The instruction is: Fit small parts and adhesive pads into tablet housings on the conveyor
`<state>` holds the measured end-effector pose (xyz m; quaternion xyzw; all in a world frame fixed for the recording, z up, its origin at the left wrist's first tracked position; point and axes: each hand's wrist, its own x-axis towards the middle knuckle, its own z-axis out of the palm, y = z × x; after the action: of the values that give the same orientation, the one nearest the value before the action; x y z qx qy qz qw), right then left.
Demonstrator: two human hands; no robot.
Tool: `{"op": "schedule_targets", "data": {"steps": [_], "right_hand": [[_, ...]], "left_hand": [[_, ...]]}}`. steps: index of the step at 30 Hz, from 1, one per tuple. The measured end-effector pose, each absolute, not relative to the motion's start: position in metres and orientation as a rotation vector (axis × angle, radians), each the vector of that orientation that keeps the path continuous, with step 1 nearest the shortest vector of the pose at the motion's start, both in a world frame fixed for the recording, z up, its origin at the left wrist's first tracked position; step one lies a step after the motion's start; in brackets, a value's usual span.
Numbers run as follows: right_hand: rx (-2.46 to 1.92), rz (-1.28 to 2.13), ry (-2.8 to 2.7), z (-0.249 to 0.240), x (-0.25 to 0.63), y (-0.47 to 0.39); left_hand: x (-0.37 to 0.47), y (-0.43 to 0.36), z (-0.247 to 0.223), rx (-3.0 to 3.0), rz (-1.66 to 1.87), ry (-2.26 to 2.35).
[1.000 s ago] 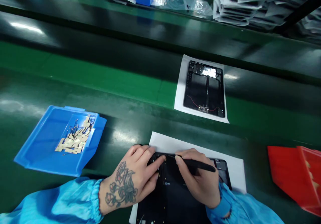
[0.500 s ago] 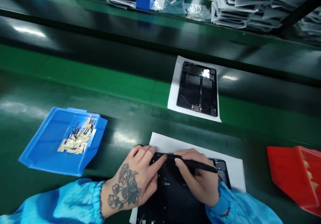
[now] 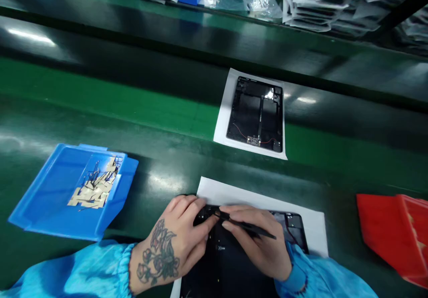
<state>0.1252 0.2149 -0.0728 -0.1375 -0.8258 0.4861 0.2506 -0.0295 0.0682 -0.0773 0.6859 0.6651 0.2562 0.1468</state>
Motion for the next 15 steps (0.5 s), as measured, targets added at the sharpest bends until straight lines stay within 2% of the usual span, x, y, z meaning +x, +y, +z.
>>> {"op": "schedule_targets", "data": {"steps": [10, 15], "right_hand": [[-0.249, 1.379, -2.27, -0.072, 0.1208, 0.2175], [-0.186, 1.154, -2.426, -0.0727, 0.1259, 0.2162]], "left_hand": [[-0.0295, 0.0698, -0.0748, 1.98, 0.76, 1.928], [-0.0302, 0.0701, -0.0742, 1.967, 0.77, 1.931]]}}
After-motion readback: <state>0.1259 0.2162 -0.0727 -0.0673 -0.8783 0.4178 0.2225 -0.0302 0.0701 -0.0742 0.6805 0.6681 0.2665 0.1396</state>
